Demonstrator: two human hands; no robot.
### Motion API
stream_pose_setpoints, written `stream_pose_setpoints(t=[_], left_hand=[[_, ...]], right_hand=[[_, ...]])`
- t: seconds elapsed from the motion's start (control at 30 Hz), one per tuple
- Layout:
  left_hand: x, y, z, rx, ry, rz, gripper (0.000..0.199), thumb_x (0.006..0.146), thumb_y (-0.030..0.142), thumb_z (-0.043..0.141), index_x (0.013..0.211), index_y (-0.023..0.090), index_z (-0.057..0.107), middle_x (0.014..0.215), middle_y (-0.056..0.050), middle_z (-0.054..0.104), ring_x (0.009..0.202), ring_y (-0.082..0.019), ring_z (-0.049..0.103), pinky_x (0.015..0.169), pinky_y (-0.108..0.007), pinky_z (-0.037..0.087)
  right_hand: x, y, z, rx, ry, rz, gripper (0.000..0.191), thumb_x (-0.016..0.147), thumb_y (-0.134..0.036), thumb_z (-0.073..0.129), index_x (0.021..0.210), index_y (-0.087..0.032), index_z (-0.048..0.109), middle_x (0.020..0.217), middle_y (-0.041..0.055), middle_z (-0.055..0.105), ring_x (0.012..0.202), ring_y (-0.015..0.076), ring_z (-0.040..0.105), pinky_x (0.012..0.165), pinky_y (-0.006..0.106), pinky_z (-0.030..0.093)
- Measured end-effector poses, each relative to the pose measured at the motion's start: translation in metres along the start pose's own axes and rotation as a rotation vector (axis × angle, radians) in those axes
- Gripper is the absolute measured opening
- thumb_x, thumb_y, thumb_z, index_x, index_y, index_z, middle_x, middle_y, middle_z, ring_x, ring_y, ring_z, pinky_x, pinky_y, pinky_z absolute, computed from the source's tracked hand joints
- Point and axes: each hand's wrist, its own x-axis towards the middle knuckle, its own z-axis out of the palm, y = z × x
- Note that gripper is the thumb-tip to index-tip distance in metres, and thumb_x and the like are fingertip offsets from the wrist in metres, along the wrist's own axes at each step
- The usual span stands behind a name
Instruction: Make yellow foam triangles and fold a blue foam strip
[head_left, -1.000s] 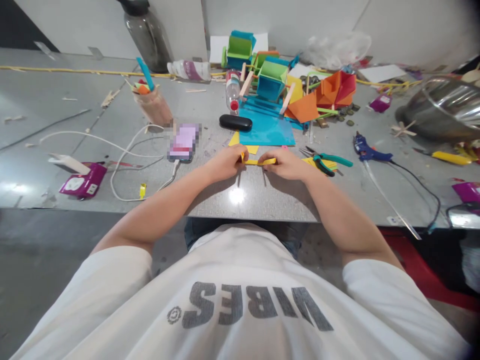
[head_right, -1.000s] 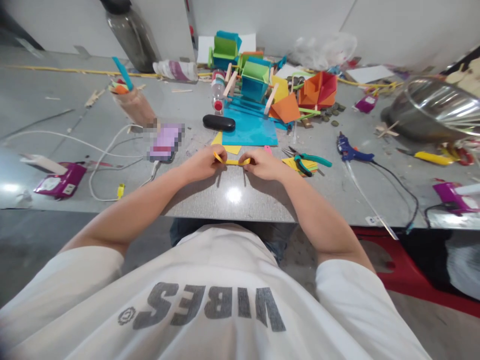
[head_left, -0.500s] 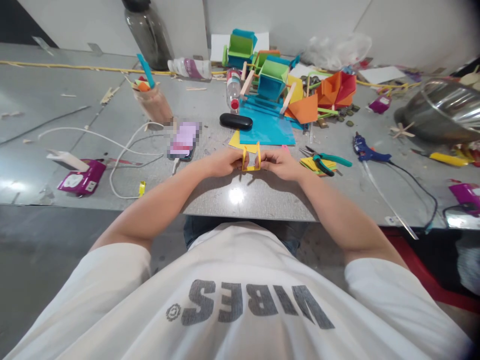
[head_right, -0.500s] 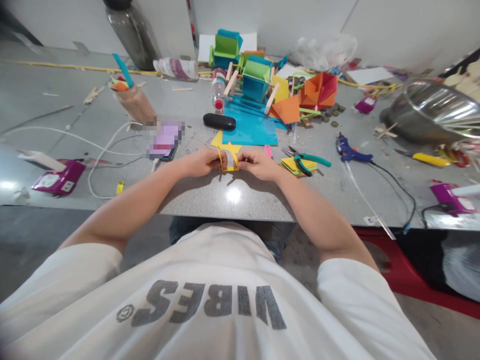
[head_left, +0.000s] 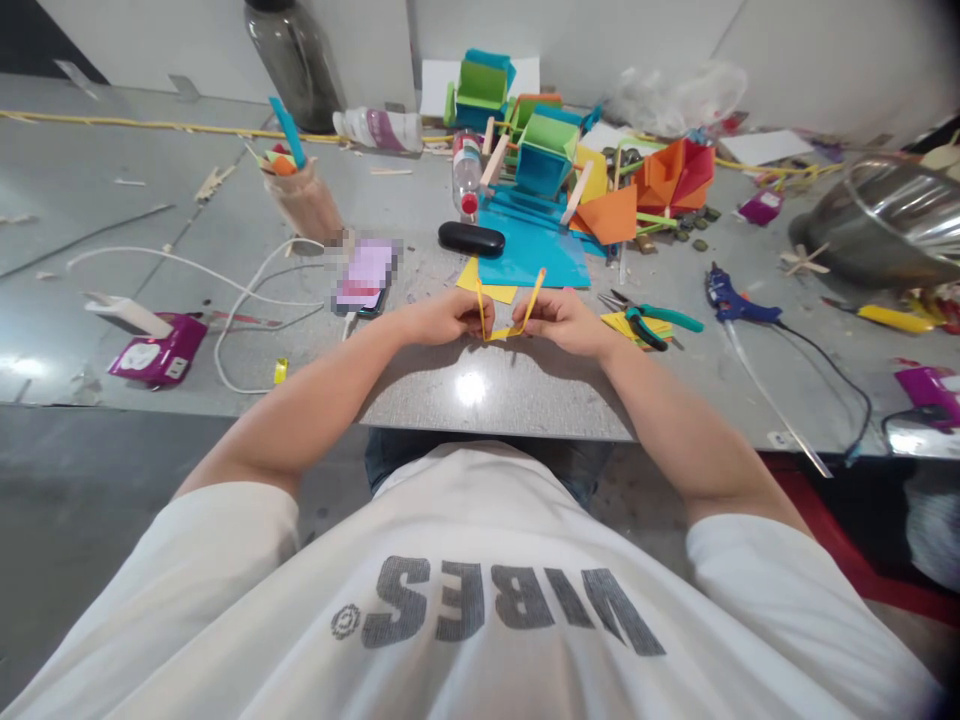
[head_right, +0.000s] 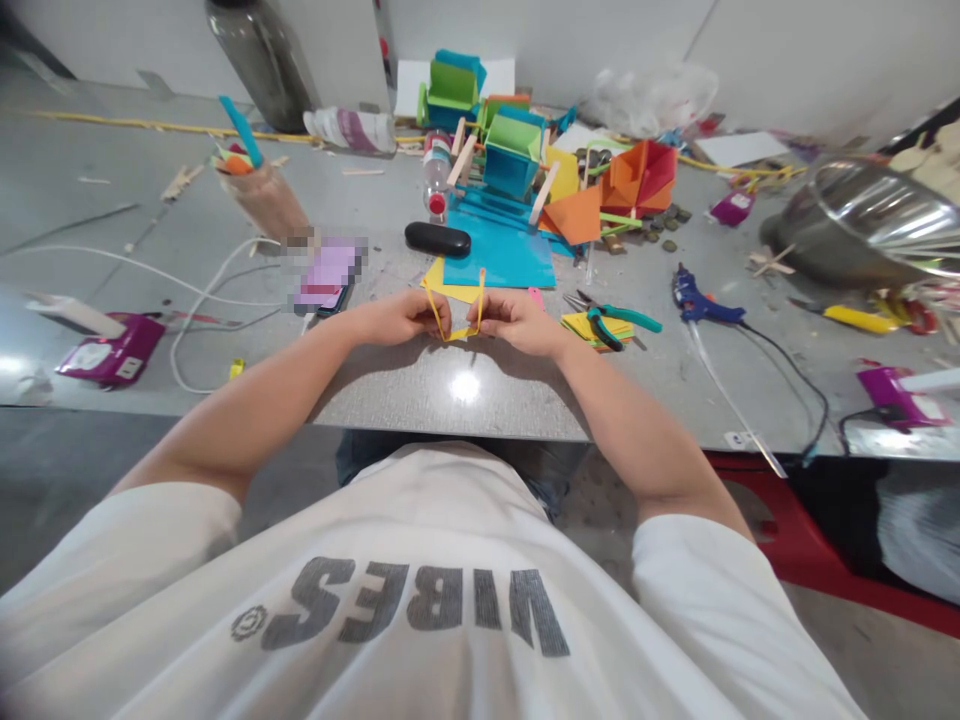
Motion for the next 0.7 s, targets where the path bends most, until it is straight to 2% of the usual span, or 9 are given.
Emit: stream_pose_setpoints(t=[0.13,0.33,0.47,0.6,0.7], left_hand=[[-0.001,0.003,0.000,0.010,-0.015,0.006,0.028,0.077,0.002,0.060,0.085,0.023,0.076,0.089,-0.005,0.081,0.083,-0.020,0.076,0.081,-0.036,0.062],[-0.002,0.007,0.003,0.082,0.007,0.082,0.022,0.086,0.011,0.062,0.088,0.025,0.079,0.093,-0.005,0.082,0.088,-0.022,0.076,0.087,-0.039,0.062],[-0.003,0.016,0.009,0.052,0.133,0.134,0.022,0.098,0.017,0.059,0.095,0.024,0.079,0.100,-0.007,0.083,0.099,-0.023,0.078,0.099,-0.042,0.062],[-0.004,0.021,0.017,-0.066,0.284,0.183,0.015,0.104,0.018,0.058,0.100,0.022,0.072,0.096,-0.006,0.079,0.093,-0.019,0.076,0.095,-0.039,0.062],[-0.005,0.021,0.021,-0.195,0.309,0.230,0.014,0.105,0.019,0.062,0.115,0.023,0.071,0.094,-0.004,0.076,0.090,-0.018,0.076,0.091,-0.037,0.062]], right_hand=[[0.002,0.002,0.001,-0.032,-0.017,0.017,0.026,0.088,-0.040,0.088,0.095,-0.023,0.070,0.091,0.0028,0.071,0.086,0.0203,0.066,0.087,0.042,0.061],[0.003,0.008,0.000,-0.190,-0.046,-0.005,0.016,0.092,-0.037,0.080,0.095,-0.025,0.070,0.096,0.0037,0.072,0.093,0.0241,0.065,0.091,0.045,0.059],[0.002,0.008,0.000,-0.294,-0.049,0.016,0.012,0.092,-0.034,0.077,0.097,-0.026,0.070,0.095,0.0021,0.071,0.089,0.0227,0.062,0.088,0.041,0.055],[0.002,0.004,0.002,-0.370,-0.069,0.020,0.009,0.092,-0.032,0.072,0.097,-0.025,0.071,0.092,0.0016,0.071,0.087,0.0223,0.062,0.086,0.037,0.051],[0.002,0.000,0.004,-0.412,-0.069,0.020,0.006,0.092,-0.030,0.071,0.094,-0.025,0.071,0.091,0.0016,0.071,0.089,0.0231,0.062,0.087,0.038,0.051]])
